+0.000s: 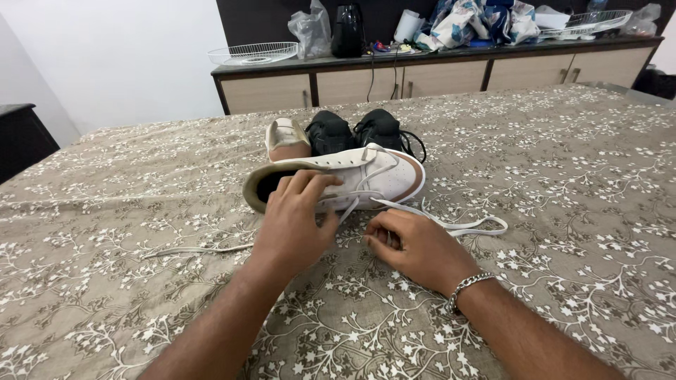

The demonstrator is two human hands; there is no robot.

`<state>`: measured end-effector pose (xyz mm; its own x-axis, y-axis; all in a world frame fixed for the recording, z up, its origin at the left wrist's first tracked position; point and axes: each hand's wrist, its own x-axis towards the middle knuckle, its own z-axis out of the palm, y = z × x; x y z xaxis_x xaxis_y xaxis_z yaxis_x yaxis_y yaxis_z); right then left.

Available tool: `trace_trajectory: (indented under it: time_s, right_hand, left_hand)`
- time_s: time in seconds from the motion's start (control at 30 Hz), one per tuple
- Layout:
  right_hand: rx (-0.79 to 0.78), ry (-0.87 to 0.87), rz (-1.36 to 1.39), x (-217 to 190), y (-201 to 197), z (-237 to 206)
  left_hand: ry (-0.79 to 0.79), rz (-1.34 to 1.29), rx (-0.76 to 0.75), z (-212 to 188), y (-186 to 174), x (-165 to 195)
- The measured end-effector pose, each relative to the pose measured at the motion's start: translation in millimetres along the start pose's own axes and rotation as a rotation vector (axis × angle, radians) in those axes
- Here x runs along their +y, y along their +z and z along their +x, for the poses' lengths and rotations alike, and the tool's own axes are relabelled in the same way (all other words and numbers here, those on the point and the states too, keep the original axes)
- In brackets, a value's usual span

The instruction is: The person removes the white laces from a white sneaker, coils them, and places them beside the shoe. Then the person begins to remove the black laces from a black sneaker. The task is performed on a bed with a patterned sheet.

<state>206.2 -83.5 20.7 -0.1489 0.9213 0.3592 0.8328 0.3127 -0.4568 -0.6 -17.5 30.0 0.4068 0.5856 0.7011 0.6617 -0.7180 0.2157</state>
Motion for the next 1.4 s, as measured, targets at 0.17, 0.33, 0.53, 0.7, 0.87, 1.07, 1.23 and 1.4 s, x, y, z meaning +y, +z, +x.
trace_trajectory:
  time_s: [0.17,0.33,0.53,0.7,0.87,1.07,1.23,1.4]
  right_hand:
    - [-0.009,0.039,0.071,2.6,0.2,1.1]
    - [0.105,-0.134,0.084,12.2,-5.1,19.5]
    - [0.064,-0.197,-0.105,7.7,-18.6,54.1]
    - [-0.036,-0.126,-0.22,-2.7,-20.7,57.9]
    - [0.085,-0.187,-0.419,-0.4,-20.0,53.0]
    - [0.024,-0.198,-0.364,11.3,-13.8,56.9]
    - [0.2,-0.443,-0.487,19.3,-13.1,61.0]
    - [0.132,-0.184,-0.479,13.8,-14.8,58.0]
  left_hand:
    - [-0.044,0.027,-0.041,-1.1,10.2,-4.5]
    - [0.027,0.027,0.017,-10.4,19.7,-12.9]
    - [0.07,0.055,-0.002,-11.3,24.9,-15.1]
    - [0.081,0.105,-0.042,-13.4,23.9,-13.9]
    - [0.095,0.131,-0.034,-12.2,25.6,-12.3]
    - [0.096,0.137,-0.035,-12.6,25.8,-14.1]
    - [0.11,0.167,-0.062,-12.7,24.5,-13.8]
    - [0.15,0.206,-0.031,-13.2,24.0,-13.5]
